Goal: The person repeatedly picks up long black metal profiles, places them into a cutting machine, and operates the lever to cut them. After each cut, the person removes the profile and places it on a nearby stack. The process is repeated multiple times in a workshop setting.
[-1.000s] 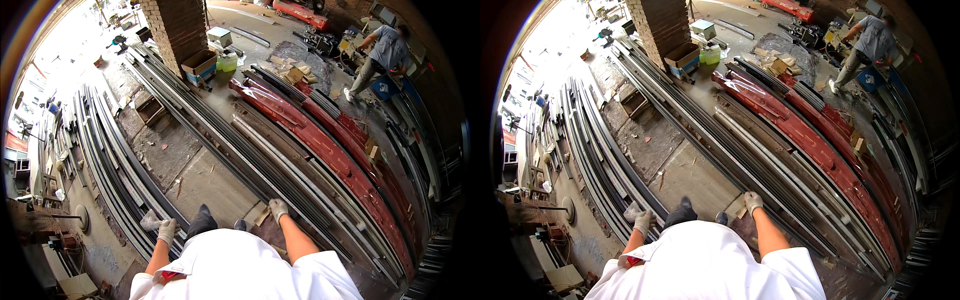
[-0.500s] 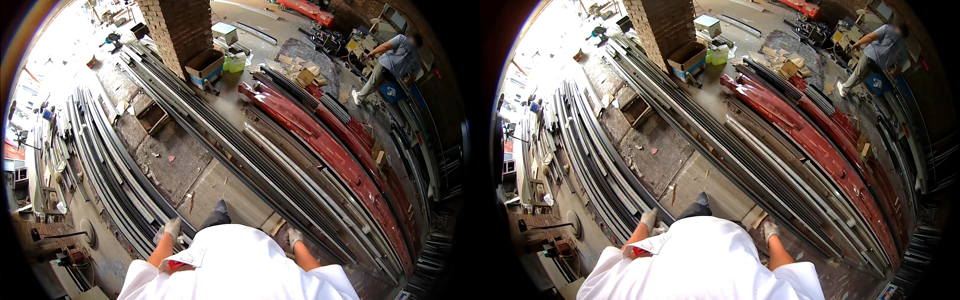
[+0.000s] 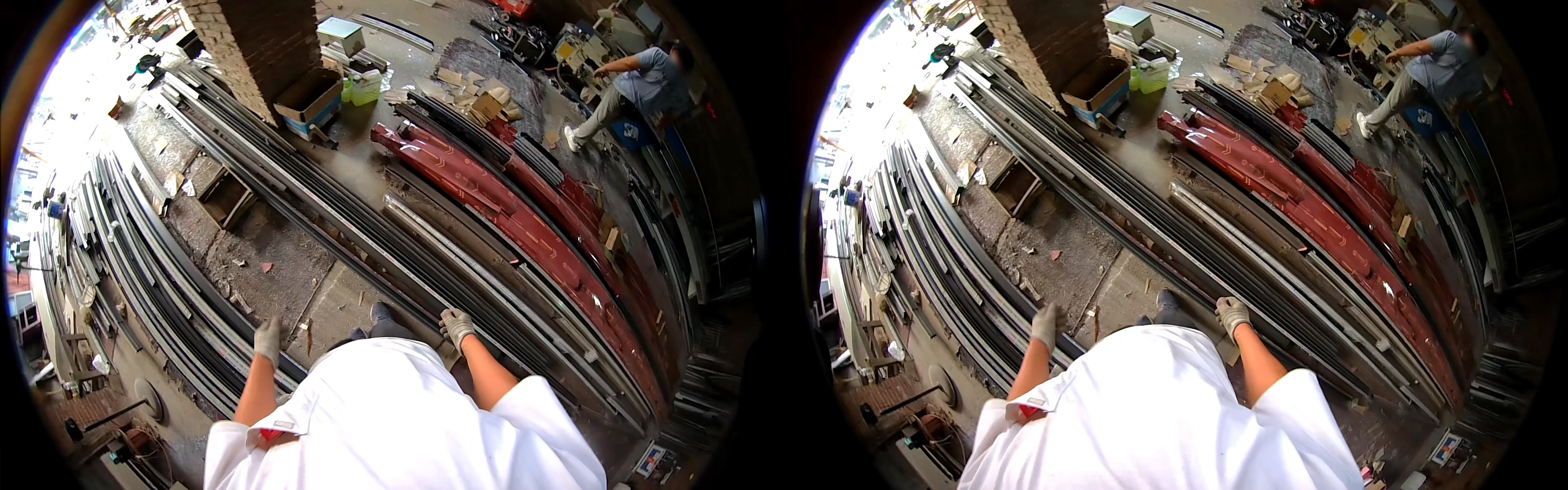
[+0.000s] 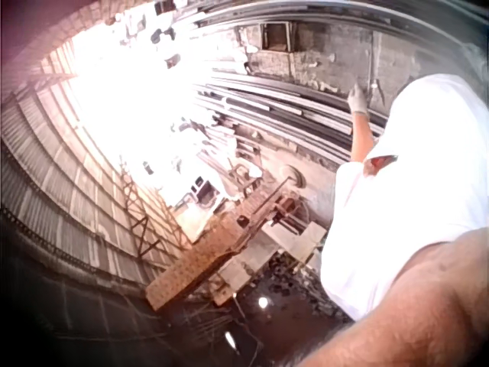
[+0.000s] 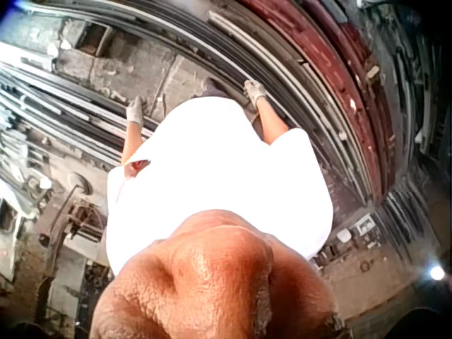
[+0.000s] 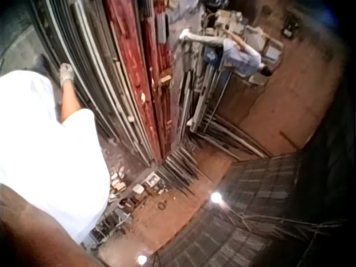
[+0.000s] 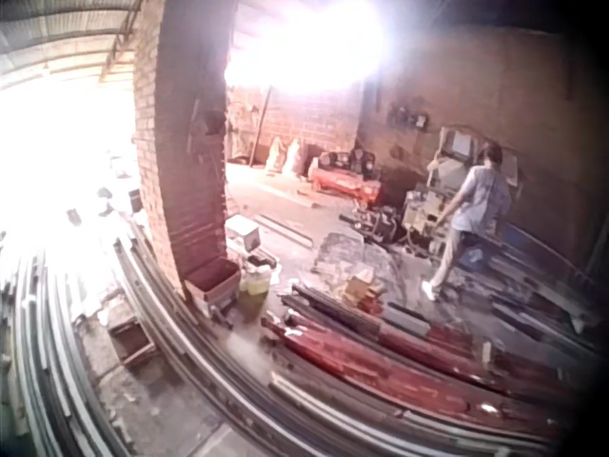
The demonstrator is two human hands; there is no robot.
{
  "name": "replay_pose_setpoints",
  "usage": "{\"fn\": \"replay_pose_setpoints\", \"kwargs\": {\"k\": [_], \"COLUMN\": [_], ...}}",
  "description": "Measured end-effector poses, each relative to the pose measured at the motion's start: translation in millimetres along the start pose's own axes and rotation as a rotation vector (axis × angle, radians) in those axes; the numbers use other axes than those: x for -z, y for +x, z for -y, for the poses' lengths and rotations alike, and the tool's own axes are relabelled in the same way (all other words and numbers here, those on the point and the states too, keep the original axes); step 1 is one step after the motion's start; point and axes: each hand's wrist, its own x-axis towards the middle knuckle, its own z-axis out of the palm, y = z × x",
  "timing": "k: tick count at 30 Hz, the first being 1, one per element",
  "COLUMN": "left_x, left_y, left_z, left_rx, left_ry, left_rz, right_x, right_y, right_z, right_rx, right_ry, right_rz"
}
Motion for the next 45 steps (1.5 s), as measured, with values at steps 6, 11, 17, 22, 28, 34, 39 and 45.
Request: {"fn": "replay_pose_setpoints", "kwargs": {"k": [6, 11, 17, 22, 28, 34, 39, 45], "left_x": [40.4, 104.6, 39.7, 58.5, 66.4, 53.4, 39.6, -9.5], "left_y": [-32.1, 39.7, 76.4, 196.3, 269.5, 306.9, 324.2, 331.7], "left_z": [86.5, 151.4, -100.5, -211.7, -333.3, -303.4, -252.1, -333.7], "left_rx": [0.307, 0.148, 0.24, 0.066, -0.041, 0.083, 0.219, 0.255], "left_ry": [0.322, 0.558, 0.112, -0.004, -0.038, 0.068, 0.178, 0.308], "left_rz": [-0.137, -0.024, -0.049, 0.019, 0.054, 0.115, 0.093, -0.073], "right_x": [3.3, -36.6, -98.9, -143.5, -164.9, -166.7, -175.0, -166.5], "right_y": [61.1, 76.5, 91.6, 95.5, 116.2, 131.3, 177.7, 340.9], "right_z": [6.0, 79.2, 169.7, 203.4, 194.0, 225.8, 250.0, 298.8], "right_rx": [-0.273, -0.164, -0.03, -0.093, 0.103, -0.092, -0.157, -0.042], "right_ry": [-0.095, 0.037, 0.096, 0.081, 0.053, 0.077, 0.03, -0.341], "right_rz": [-0.149, -0.041, -0.036, -0.133, -0.169, -0.219, -0.193, -0.21]}}
